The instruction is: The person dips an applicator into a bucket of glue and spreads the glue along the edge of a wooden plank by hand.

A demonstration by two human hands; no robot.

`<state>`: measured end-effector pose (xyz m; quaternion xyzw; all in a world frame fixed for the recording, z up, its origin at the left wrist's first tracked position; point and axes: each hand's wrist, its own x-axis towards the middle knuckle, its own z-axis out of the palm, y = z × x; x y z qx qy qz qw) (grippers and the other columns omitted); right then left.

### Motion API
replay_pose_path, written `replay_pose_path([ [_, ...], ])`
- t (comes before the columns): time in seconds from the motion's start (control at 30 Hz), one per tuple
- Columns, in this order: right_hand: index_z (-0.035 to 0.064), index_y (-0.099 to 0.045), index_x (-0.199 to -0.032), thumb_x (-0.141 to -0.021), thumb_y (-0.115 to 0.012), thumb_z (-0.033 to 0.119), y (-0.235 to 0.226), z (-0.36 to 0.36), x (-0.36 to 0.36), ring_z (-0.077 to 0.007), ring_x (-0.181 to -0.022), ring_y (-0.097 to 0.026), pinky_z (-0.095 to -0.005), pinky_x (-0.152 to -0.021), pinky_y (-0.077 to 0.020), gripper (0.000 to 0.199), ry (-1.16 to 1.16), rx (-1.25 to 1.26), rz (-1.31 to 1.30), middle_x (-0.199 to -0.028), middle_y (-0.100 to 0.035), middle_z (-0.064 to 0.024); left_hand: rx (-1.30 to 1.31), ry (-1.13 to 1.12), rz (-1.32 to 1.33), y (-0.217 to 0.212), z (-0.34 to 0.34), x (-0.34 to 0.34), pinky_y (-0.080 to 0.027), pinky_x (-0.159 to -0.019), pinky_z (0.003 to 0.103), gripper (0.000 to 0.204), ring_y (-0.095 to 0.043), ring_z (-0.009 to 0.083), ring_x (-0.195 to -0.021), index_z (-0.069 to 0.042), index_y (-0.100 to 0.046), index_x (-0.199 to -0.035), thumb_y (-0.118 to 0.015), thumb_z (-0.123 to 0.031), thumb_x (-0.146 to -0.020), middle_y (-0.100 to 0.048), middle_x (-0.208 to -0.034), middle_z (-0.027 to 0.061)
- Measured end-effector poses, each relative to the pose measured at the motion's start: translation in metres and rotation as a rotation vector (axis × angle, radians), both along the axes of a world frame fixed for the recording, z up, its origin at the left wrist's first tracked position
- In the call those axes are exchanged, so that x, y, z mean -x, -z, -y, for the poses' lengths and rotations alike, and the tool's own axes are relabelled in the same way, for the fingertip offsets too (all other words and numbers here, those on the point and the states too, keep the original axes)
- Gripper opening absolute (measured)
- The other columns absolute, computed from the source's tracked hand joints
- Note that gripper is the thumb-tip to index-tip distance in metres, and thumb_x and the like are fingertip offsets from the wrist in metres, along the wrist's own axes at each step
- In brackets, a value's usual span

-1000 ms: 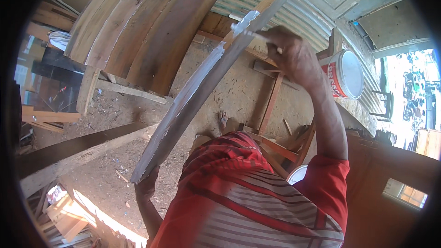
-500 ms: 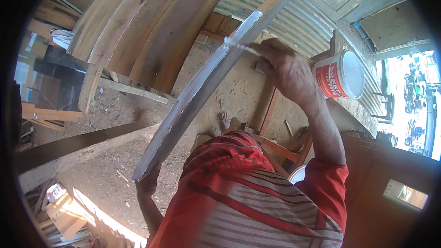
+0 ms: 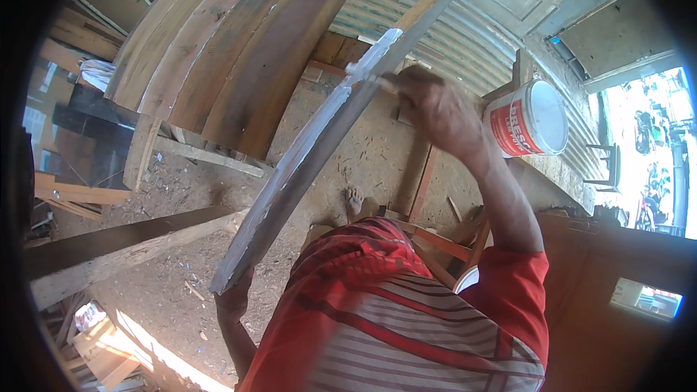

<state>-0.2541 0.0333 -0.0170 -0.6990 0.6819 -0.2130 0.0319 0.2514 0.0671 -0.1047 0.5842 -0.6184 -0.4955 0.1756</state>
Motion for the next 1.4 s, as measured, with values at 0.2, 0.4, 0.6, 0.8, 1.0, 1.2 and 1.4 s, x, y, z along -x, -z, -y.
replay_pose_path([
  [0.2, 0.0112, -0.072, -0.13, -0.092, -0.066, 0.004, -0.023, -0.012, -0.007, -0.0293, -0.089, -0.073, -0.0431, -0.079, -0.0578, 0.039, -0.039, -0.083, 0.133, -0.105, -0.071, -0.0133, 0.194, 0.131, 0.022, 0.023, -0.01, -0.017, -0.054, -0.084, 0.035, 0.037, -0.068, 0.0209, -0.097, 0.005, -0.067, -0.124, -0.078, -0.012, -0.093, -0.073, -0.109, 0.0137],
  [0.4, 0.0058, -0.071, -0.128, -0.095, -0.063, 0.004, -0.017, -0.013, 0.034, -0.0311, -0.092, -0.074, -0.044, -0.081, -0.0567, 0.034, 0.298, 0.064, 0.106, -0.106, -0.073, -0.0166, -0.035, 0.01, -0.039, 0.01, -0.01, -0.005, -0.056, -0.084, 0.033, 0.04, -0.069, 0.019, -0.098, 0.006, -0.064, -0.13, -0.076, -0.008, -0.094, -0.072, -0.113, 0.013],
  [0.6, 0.0059, -0.071, -0.128, -0.096, -0.062, 0.009, -0.015, 0.01, 0.049, -0.0424, -0.096, -0.07, -0.048, -0.085, -0.0544, 0.034, 0.301, 0.034, 0.009, -0.11, -0.072, -0.0218, -0.016, -0.015, -0.062, 0.011, -0.014, -0.005, -0.055, -0.088, 0.032, 0.044, -0.069, 0.0193, -0.102, 0.006, -0.063, -0.133, -0.076, -0.007, -0.094, -0.073, -0.115, 0.0134],
  [0.8, 0.0039, -0.07, -0.13, -0.1, -0.062, 0.012, -0.007, 0.032, 0.061, -0.0354, -0.103, -0.073, -0.044, -0.091, -0.0556, 0.032, 0.225, -0.026, -0.09, -0.118, -0.073, -0.0195, -0.042, -0.028, -0.051, 0.007, -0.016, -0.003, -0.054, -0.092, 0.032, 0.047, -0.069, 0.0197, -0.106, 0.006, -0.062, -0.136, -0.076, -0.007, -0.094, -0.073, -0.12, 0.0151],
  [1.0, 0.0057, -0.071, -0.128, -0.096, -0.062, 0.004, -0.01, 0.015, 0.029, -0.033, -0.1, -0.073, -0.0423, -0.089, -0.0575, 0.033, 0.048, -0.021, -0.036, -0.113, -0.073, -0.0172, -0.055, -0.039, -0.05, 0.001, -0.014, 0.002, -0.053, -0.085, 0.033, 0.038, -0.065, 0.019, -0.097, 0.003, -0.064, -0.127, -0.076, -0.008, -0.093, -0.07, -0.11, 0.0112],
  [1.2, 0.0077, -0.071, -0.129, -0.091, -0.068, -0.001, -0.016, -0.008, -0.033, -0.0313, -0.098, -0.074, -0.0409, -0.083, -0.0606, 0.039, -0.024, -0.052, -0.096, -0.116, -0.072, -0.0142, -0.03, -0.08, -0.089, -0.003, -0.014, 0.009, -0.051, -0.077, 0.036, 0.029, -0.061, 0.0199, -0.086, 0.001, -0.066, -0.116, -0.079, -0.011, -0.092, -0.068, -0.097, 0.0084],
  [1.4, 0.0075, -0.071, -0.126, -0.09, -0.068, 0.001, -0.019, -0.01, -0.018, -0.0318, -0.089, -0.072, -0.0425, -0.078, -0.0587, 0.037, 0.028, 0.03, -0.017, -0.103, -0.068, -0.0136, -0.007, -0.063, -0.083, -0.003, -0.014, 0.007, -0.052, -0.078, 0.038, 0.029, -0.064, 0.0237, -0.087, 0.001, -0.067, -0.116, -0.078, -0.015, -0.093, -0.069, -0.099, 0.0125],
])
